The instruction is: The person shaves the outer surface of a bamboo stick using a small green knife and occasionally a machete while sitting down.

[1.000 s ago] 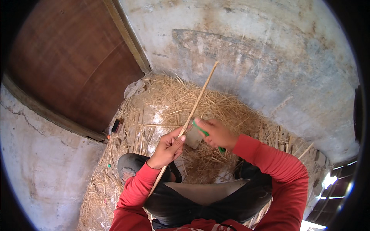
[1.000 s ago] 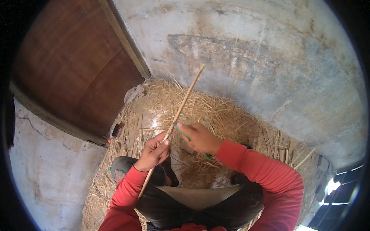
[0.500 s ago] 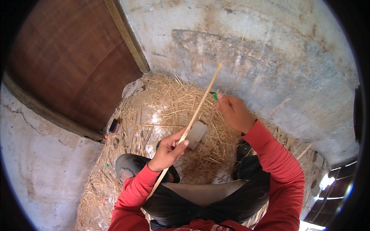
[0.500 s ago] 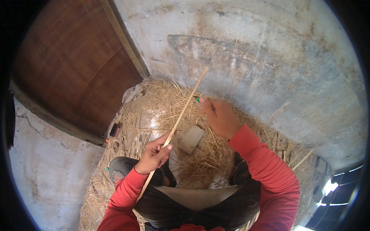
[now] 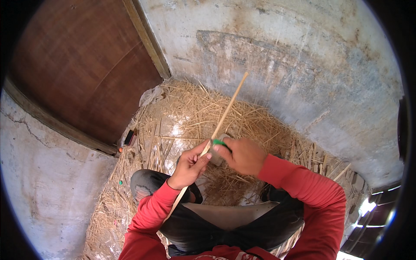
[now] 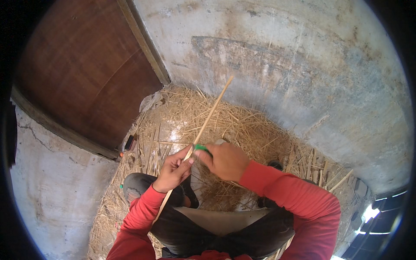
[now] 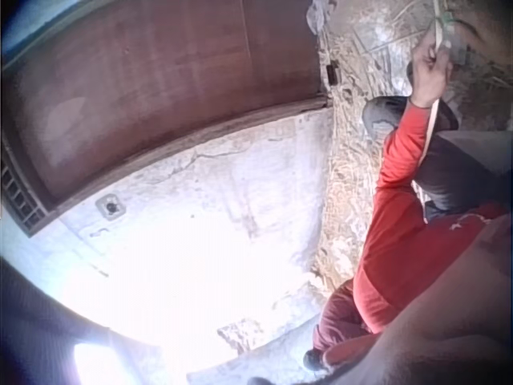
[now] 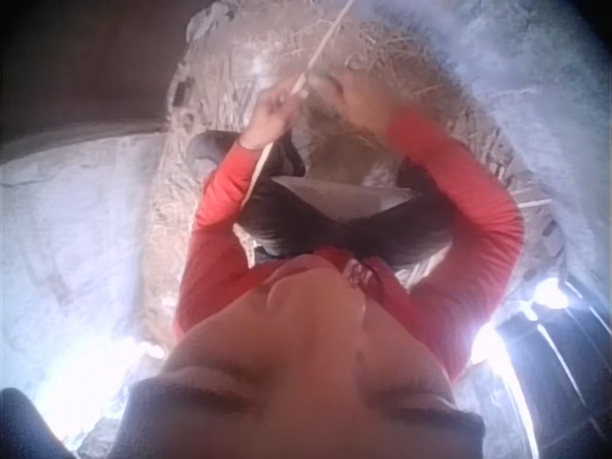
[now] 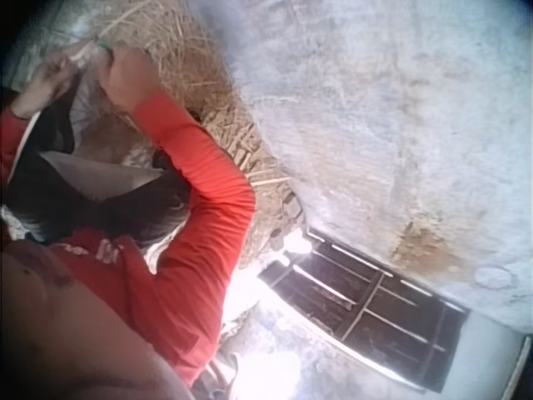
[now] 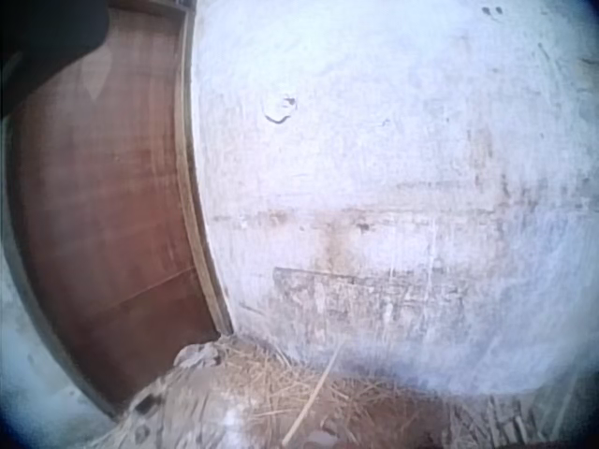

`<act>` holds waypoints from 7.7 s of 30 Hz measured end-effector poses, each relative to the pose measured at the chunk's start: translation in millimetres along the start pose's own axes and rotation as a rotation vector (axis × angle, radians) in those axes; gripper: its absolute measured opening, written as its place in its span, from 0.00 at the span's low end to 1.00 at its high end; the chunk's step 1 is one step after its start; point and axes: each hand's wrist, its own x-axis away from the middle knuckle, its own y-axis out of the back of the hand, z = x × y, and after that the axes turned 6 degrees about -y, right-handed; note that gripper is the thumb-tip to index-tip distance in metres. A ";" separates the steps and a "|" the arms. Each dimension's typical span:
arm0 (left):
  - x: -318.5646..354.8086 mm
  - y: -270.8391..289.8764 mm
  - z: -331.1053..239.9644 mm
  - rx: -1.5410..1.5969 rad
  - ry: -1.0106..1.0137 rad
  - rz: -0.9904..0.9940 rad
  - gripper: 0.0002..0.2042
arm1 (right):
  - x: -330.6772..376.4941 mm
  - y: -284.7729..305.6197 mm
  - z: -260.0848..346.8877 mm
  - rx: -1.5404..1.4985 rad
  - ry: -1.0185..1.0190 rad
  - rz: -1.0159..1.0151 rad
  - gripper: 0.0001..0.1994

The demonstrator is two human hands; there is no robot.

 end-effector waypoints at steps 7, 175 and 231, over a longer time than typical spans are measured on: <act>6.6 -2.0 0.1 -0.048 0.067 0.015 0.25 | -1.4 -0.5 -10.7 -0.042 0.051 -0.018 0.26; 34.8 -4.6 -5.5 0.129 0.097 0.211 0.23 | -44.6 106.9 -155.8 -0.081 -0.357 -0.594 0.31; 17.5 -19.9 0.6 -0.089 0.014 0.017 0.23 | -1.2 2.7 -20.0 -0.467 -0.056 -0.138 0.21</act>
